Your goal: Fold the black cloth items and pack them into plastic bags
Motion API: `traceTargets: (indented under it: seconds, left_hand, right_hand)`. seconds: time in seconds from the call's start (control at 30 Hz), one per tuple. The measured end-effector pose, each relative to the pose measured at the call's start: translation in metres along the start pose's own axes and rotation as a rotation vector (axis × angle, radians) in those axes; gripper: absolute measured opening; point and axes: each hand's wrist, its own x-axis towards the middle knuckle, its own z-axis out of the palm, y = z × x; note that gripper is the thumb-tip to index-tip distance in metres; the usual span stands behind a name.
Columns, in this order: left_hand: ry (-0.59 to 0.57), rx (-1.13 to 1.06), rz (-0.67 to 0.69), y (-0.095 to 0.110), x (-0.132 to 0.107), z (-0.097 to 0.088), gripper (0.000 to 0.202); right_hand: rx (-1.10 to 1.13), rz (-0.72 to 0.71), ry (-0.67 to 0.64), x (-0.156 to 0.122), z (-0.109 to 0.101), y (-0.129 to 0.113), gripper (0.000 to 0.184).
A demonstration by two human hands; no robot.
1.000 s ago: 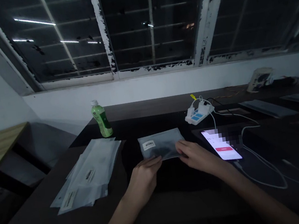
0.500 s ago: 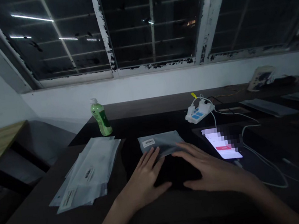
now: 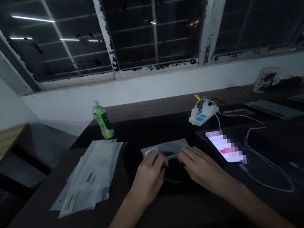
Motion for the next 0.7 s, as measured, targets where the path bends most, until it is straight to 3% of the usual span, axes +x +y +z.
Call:
traceTargets:
  seconds: [0.17, 0.27, 0.37, 0.43, 0.6, 0.7]
  left_hand:
    - [-0.107, 0.122, -0.107, 0.004, 0.004, 0.001, 0.036]
    - [-0.185, 0.133, -0.063, 0.001, -0.003, -0.01, 0.053]
    - [-0.233, 0.102, -0.021, -0.003, -0.014, -0.017, 0.055]
    - [-0.214, 0.128, -0.037, -0.004, -0.017, -0.014, 0.048]
    - [-0.082, 0.355, -0.211, 0.0, -0.006, 0.002, 0.023]
    - [0.013, 0.32, -0.23, -0.001, -0.009, -0.005, 0.016]
  right_hand:
    - [0.077, 0.074, 0.021, 0.001, 0.015, -0.006, 0.035]
    - [0.18, 0.091, -0.021, -0.004, 0.006, 0.0, 0.04]
    - [0.236, 0.099, -0.076, -0.013, -0.008, 0.004, 0.029]
    - [0.205, 0.114, -0.104, -0.014, -0.008, 0.004, 0.022]
    - [0.012, 0.278, -0.075, -0.003, 0.014, -0.002, 0.035]
    - [0.049, 0.306, -0.035, -0.009, 0.015, 0.002, 0.027]
